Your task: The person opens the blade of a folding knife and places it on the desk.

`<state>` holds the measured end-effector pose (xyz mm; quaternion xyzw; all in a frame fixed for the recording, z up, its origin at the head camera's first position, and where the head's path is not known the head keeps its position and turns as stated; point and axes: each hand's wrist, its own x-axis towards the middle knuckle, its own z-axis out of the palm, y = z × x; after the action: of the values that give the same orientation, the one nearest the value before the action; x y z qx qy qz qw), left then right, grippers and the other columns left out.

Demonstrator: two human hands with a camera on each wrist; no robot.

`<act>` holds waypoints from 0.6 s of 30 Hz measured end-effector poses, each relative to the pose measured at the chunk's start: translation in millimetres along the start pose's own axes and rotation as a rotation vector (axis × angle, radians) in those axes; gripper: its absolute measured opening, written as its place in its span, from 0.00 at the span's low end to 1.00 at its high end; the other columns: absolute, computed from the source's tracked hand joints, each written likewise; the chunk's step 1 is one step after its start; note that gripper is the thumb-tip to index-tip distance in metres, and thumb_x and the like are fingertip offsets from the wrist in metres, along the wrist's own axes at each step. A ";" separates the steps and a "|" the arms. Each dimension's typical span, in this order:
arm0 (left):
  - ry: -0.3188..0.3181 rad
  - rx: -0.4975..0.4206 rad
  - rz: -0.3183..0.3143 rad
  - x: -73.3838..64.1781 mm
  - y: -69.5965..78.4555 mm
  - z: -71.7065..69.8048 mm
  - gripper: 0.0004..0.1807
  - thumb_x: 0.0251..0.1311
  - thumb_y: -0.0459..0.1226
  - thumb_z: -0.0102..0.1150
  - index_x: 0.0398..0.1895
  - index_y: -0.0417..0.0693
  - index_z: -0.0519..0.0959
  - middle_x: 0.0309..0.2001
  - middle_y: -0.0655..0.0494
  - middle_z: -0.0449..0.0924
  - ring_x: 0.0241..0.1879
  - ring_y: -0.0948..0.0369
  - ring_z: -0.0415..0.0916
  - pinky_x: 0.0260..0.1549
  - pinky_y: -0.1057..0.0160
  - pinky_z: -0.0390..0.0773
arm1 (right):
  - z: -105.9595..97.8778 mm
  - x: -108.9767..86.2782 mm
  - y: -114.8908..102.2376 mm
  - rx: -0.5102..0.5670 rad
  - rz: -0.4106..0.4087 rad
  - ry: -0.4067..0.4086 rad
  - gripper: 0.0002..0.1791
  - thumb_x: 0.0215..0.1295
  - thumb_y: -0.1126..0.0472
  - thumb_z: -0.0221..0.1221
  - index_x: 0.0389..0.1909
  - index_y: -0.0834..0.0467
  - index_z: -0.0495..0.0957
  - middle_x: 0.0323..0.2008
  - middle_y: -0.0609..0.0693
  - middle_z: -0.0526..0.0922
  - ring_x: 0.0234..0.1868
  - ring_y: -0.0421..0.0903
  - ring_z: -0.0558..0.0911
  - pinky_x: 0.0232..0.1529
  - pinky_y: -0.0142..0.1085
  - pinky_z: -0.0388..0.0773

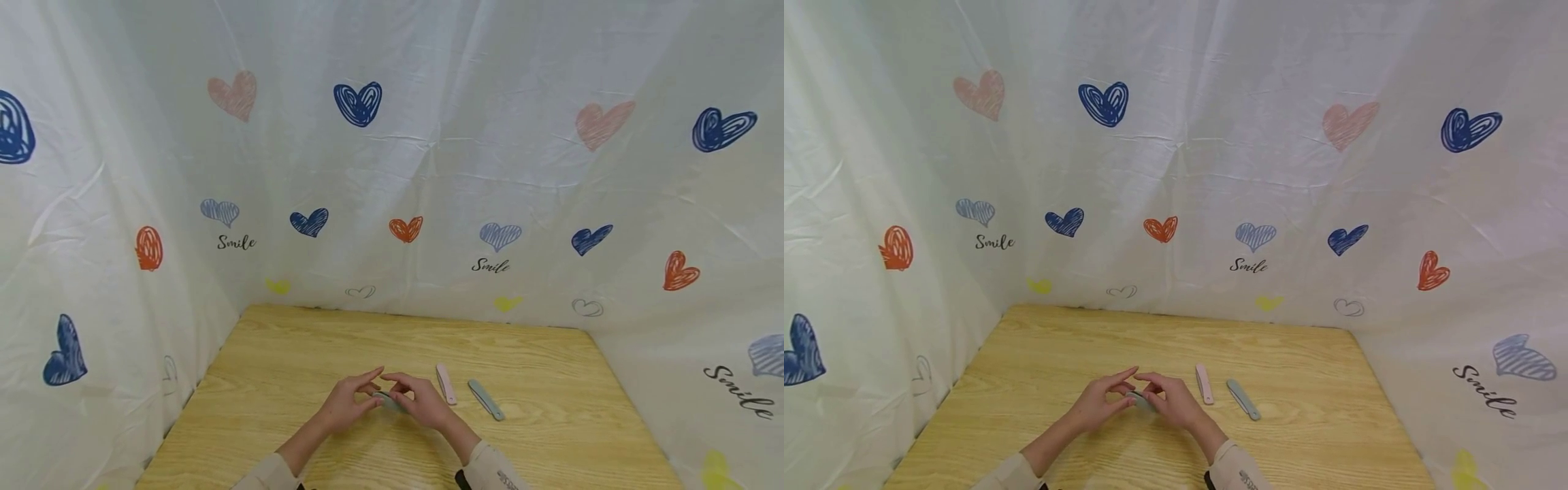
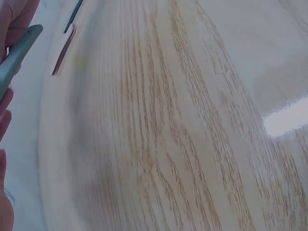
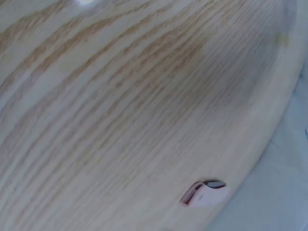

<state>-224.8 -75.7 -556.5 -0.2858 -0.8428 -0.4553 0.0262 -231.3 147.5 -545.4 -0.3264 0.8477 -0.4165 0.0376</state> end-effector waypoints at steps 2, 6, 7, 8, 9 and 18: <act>-0.025 -0.019 -0.017 -0.7 0.5 -1.0 0.34 0.61 0.46 0.62 0.70 0.49 0.67 0.36 0.63 0.87 0.45 0.60 0.84 0.54 0.43 0.76 | -1.6 0.7 -3.9 -0.045 -0.037 -0.024 0.21 0.70 0.63 0.55 0.64 0.54 0.72 0.43 0.50 0.86 0.43 0.38 0.83 0.47 0.31 0.81; -0.080 -0.065 -0.025 -2.0 0.5 -1.5 0.35 0.61 0.45 0.62 0.70 0.45 0.66 0.34 0.61 0.86 0.42 0.62 0.84 0.49 0.57 0.82 | -4.7 2.2 -10.0 -0.113 -0.110 -0.086 0.23 0.69 0.67 0.56 0.64 0.56 0.72 0.46 0.52 0.85 0.44 0.37 0.83 0.48 0.30 0.81; -0.093 -0.087 -0.025 -2.2 0.1 -1.4 0.35 0.62 0.44 0.62 0.70 0.43 0.65 0.34 0.60 0.85 0.41 0.62 0.84 0.47 0.61 0.83 | -5.2 2.3 -10.7 -0.121 -0.119 -0.096 0.24 0.68 0.67 0.56 0.65 0.56 0.71 0.45 0.52 0.85 0.44 0.36 0.83 0.47 0.29 0.81; -0.104 -0.113 -0.027 -2.5 -0.2 -1.2 0.35 0.62 0.43 0.62 0.71 0.42 0.64 0.33 0.59 0.85 0.40 0.62 0.84 0.46 0.64 0.83 | -5.6 2.3 -11.1 -0.126 -0.126 -0.099 0.24 0.68 0.67 0.56 0.65 0.56 0.71 0.44 0.51 0.85 0.43 0.35 0.83 0.46 0.28 0.81; -0.112 -0.142 -0.031 -2.9 -0.2 -1.3 0.36 0.62 0.42 0.62 0.71 0.41 0.63 0.33 0.58 0.85 0.39 0.62 0.84 0.45 0.67 0.82 | -5.8 2.0 -10.9 -0.121 -0.126 -0.099 0.24 0.68 0.67 0.56 0.65 0.56 0.71 0.43 0.50 0.85 0.42 0.34 0.83 0.46 0.28 0.81; -0.044 -0.325 -0.168 -3.2 -2.8 -4.1 0.37 0.62 0.39 0.62 0.74 0.46 0.59 0.36 0.50 0.85 0.39 0.55 0.85 0.38 0.69 0.82 | -10.0 1.5 -3.2 0.035 -0.116 0.216 0.30 0.67 0.66 0.58 0.70 0.61 0.63 0.34 0.52 0.84 0.35 0.39 0.82 0.39 0.31 0.81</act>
<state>-224.5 -81.5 -557.2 -0.2248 -0.7795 -0.5796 -0.0768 -234.1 152.0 -536.2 -0.3276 0.8189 -0.4656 -0.0725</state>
